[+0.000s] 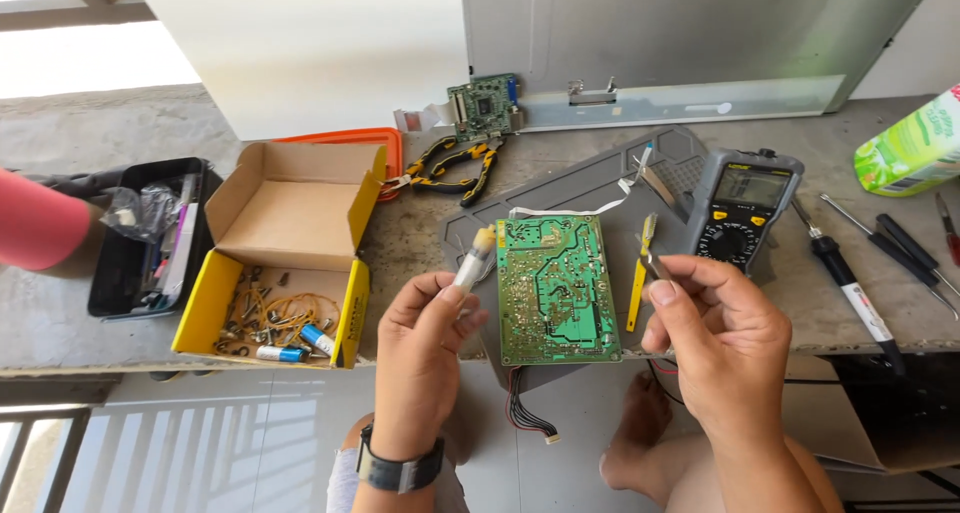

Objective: The person applies flux to a green circuit board using a syringe and tweezers. They then use a soldering iron to work on the board's components, followed by applying more flux.

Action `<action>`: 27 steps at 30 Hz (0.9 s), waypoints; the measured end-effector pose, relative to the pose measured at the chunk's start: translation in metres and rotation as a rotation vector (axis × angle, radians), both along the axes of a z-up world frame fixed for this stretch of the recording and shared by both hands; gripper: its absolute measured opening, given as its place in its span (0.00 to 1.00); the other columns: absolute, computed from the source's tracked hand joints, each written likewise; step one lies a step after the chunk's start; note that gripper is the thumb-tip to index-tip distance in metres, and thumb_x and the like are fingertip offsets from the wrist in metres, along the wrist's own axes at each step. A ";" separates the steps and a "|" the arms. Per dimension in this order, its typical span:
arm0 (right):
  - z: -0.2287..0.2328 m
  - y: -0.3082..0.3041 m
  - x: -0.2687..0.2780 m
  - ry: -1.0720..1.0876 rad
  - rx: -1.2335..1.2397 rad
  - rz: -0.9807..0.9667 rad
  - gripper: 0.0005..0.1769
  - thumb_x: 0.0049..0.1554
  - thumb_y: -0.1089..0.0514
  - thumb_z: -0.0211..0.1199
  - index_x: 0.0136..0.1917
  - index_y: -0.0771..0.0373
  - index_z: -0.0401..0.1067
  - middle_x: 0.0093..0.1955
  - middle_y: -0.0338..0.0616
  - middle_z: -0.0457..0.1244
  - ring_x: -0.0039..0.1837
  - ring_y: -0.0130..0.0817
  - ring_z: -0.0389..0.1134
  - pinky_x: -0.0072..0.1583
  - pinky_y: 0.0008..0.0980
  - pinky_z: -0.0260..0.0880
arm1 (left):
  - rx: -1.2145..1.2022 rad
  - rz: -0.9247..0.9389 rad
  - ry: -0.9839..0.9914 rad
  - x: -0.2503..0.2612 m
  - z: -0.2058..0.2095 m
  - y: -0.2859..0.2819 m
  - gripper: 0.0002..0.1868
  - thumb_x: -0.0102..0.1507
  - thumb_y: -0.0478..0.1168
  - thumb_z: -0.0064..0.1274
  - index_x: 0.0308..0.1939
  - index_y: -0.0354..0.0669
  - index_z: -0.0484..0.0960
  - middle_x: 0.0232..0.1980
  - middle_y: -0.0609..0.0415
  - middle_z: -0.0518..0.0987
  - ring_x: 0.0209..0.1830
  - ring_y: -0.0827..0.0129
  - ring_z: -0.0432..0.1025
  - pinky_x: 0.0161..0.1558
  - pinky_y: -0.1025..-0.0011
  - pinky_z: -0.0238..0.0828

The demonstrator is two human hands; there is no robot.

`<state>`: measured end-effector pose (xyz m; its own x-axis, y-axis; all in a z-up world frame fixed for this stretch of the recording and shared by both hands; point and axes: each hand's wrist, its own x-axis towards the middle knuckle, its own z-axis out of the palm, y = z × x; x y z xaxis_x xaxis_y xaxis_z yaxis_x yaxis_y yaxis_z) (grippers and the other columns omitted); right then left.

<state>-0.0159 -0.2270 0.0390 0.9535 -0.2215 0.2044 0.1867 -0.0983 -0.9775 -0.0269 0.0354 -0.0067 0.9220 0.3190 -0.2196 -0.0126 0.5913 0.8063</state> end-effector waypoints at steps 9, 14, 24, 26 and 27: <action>-0.019 0.012 -0.002 -0.097 0.230 0.146 0.18 0.70 0.59 0.67 0.71 0.67 0.79 0.39 0.42 0.66 0.42 0.29 0.69 0.50 0.30 0.73 | -0.318 -0.288 -0.081 -0.013 -0.014 -0.015 0.09 0.70 0.37 0.67 0.53 0.49 0.85 0.45 0.44 0.88 0.31 0.70 0.73 0.28 0.74 0.61; -0.027 0.014 0.008 -0.131 0.364 0.152 0.16 0.68 0.64 0.70 0.68 0.67 0.80 0.43 0.47 0.71 0.43 0.35 0.72 0.51 0.33 0.75 | -0.379 -0.222 -0.005 -0.005 -0.005 -0.017 0.07 0.74 0.40 0.60 0.55 0.47 0.82 0.41 0.48 0.81 0.33 0.67 0.74 0.29 0.72 0.64; -0.037 0.012 0.000 -0.148 0.612 0.287 0.16 0.72 0.60 0.69 0.72 0.60 0.81 0.62 0.55 0.77 0.58 0.52 0.82 0.62 0.49 0.86 | -0.313 -0.046 0.079 -0.003 0.000 -0.041 0.18 0.80 0.48 0.55 0.39 0.41 0.78 0.20 0.55 0.60 0.14 0.74 0.51 0.18 0.72 0.43; -0.035 0.021 -0.002 -0.144 0.647 0.296 0.15 0.71 0.62 0.68 0.71 0.63 0.80 0.63 0.59 0.77 0.59 0.54 0.83 0.63 0.51 0.87 | -0.360 -0.025 0.097 -0.002 0.001 -0.043 0.16 0.79 0.48 0.56 0.40 0.43 0.77 0.21 0.57 0.61 0.15 0.75 0.50 0.19 0.72 0.42; -0.034 0.024 -0.005 -0.134 0.677 0.294 0.15 0.71 0.64 0.67 0.70 0.65 0.80 0.63 0.64 0.77 0.60 0.56 0.83 0.64 0.54 0.88 | -0.413 -0.013 0.122 -0.003 0.001 -0.044 0.15 0.79 0.48 0.56 0.41 0.46 0.77 0.23 0.58 0.62 0.15 0.77 0.49 0.20 0.73 0.41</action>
